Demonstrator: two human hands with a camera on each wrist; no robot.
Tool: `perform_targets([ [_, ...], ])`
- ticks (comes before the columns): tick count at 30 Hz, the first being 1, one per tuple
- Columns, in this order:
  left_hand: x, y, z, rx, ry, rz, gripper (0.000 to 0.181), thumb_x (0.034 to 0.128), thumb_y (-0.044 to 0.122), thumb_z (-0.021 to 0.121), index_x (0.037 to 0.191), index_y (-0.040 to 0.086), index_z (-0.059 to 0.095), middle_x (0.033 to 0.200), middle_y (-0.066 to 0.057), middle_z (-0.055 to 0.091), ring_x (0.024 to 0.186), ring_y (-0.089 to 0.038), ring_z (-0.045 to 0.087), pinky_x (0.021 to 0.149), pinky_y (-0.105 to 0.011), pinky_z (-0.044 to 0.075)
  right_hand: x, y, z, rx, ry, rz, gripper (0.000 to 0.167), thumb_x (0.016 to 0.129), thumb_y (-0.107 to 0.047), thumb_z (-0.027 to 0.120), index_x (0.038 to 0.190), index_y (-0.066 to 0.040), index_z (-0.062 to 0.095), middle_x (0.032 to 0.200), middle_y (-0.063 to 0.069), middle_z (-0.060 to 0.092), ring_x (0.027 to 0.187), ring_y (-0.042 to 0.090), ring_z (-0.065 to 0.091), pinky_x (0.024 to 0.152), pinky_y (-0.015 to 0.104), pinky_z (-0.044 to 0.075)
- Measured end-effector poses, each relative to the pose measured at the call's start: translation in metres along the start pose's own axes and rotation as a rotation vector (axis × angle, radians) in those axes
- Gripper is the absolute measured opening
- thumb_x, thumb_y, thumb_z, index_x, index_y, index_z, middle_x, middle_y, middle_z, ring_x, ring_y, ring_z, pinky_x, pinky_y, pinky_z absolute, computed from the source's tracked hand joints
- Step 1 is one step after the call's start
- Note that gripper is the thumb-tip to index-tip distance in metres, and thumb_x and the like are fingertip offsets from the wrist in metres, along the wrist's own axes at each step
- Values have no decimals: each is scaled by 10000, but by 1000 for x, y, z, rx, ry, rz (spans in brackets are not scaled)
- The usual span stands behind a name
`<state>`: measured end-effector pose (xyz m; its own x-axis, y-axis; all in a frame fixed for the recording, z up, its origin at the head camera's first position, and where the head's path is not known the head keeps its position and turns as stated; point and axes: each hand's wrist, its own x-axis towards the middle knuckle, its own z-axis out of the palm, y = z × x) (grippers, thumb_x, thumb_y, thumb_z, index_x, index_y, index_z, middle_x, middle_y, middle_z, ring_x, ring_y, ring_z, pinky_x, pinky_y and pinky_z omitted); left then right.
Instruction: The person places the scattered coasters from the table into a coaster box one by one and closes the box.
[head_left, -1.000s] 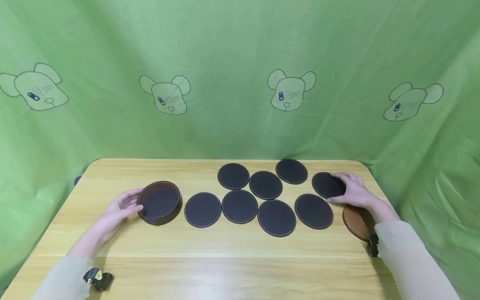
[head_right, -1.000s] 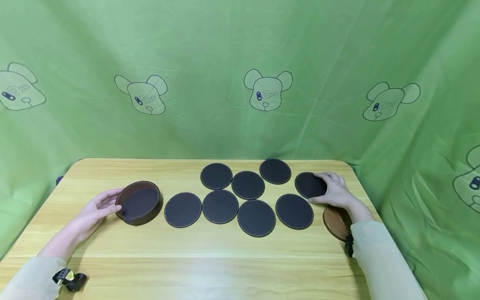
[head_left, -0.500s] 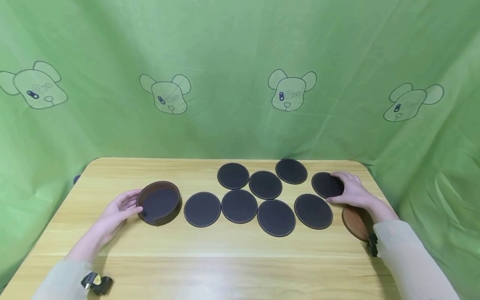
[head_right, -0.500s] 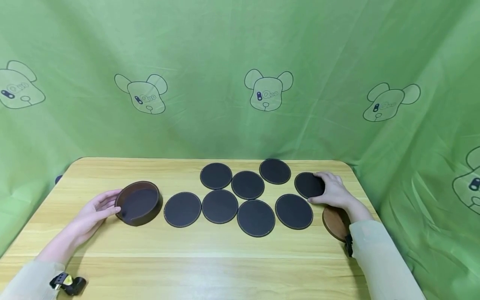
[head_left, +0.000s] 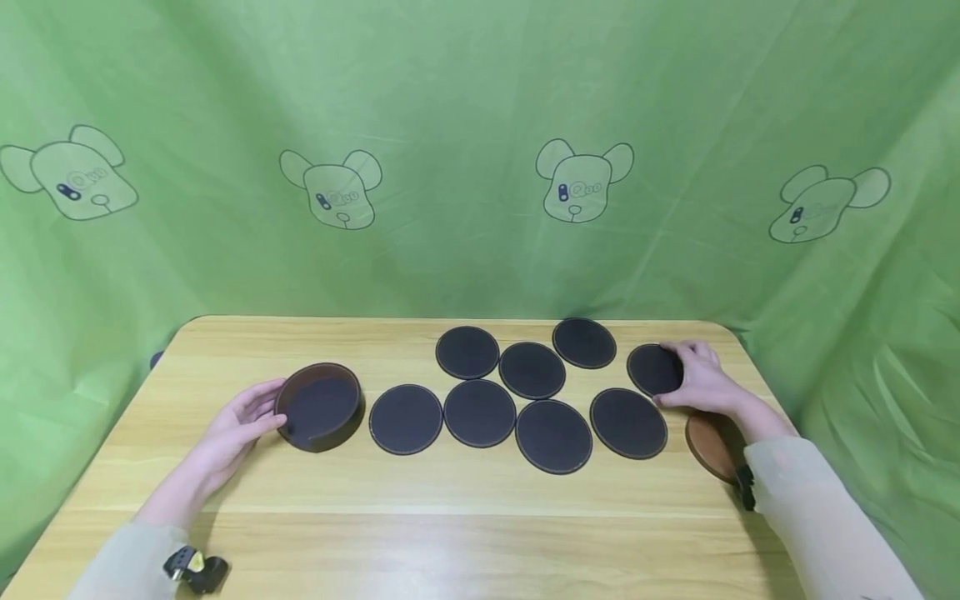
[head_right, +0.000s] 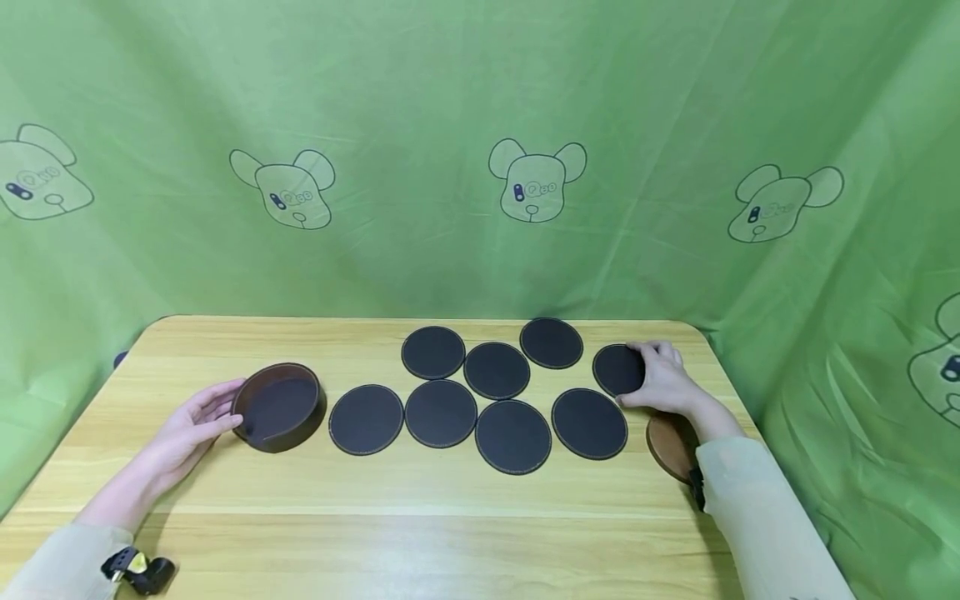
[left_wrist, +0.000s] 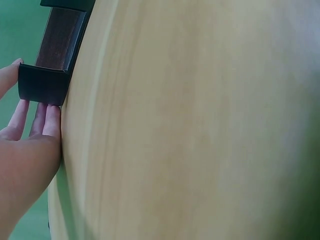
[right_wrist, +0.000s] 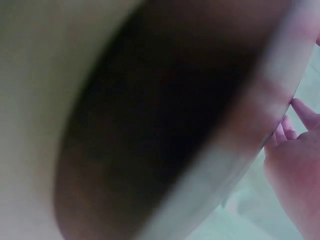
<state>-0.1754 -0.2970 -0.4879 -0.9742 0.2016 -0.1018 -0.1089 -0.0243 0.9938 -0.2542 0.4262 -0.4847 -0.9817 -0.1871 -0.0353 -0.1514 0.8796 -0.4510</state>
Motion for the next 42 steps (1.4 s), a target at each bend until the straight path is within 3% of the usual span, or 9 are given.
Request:
perform_targets([
  [6, 0, 0, 0, 27, -1, -37, 479, 1035, 10, 632, 1460, 212, 537, 1281, 270, 640, 1187, 81, 587, 997, -50, 468, 0, -8, -2, -65, -3, -15, 1103, 665, -309, 919, 1514, 148, 383, 1431, 467, 360, 1302, 624, 319, 1032, 755, 351],
  [16, -1, -1, 0, 2, 0, -18, 474, 1025, -17, 632, 1424, 229, 563, 1279, 260, 651, 1181, 75, 598, 1002, -53, 480, 1, -22, -10, -40, 13, -18, 1056, 741, -323, 869, 1533, 155, 359, 1468, 474, 352, 1347, 636, 300, 1055, 766, 331],
  [25, -2, 0, -1, 11, -10, -9, 483, 1029, -14, 626, 1452, 203, 541, 1290, 261, 643, 1190, 83, 593, 1004, -46, 474, 11, -57, -14, 7, 31, -44, 1023, 765, -310, 856, 1549, 122, 360, 1509, 420, 363, 1385, 593, 319, 1087, 743, 365],
  [42, 2, -4, -2, -11, -22, 10, 487, 1022, -30, 625, 1434, 217, 547, 1305, 247, 632, 1197, 73, 582, 1010, -54, 484, 26, -122, 6, 132, 20, -110, 959, 809, -288, 811, 1585, 55, 364, 1566, 335, 351, 1452, 520, 341, 1192, 747, 348],
])
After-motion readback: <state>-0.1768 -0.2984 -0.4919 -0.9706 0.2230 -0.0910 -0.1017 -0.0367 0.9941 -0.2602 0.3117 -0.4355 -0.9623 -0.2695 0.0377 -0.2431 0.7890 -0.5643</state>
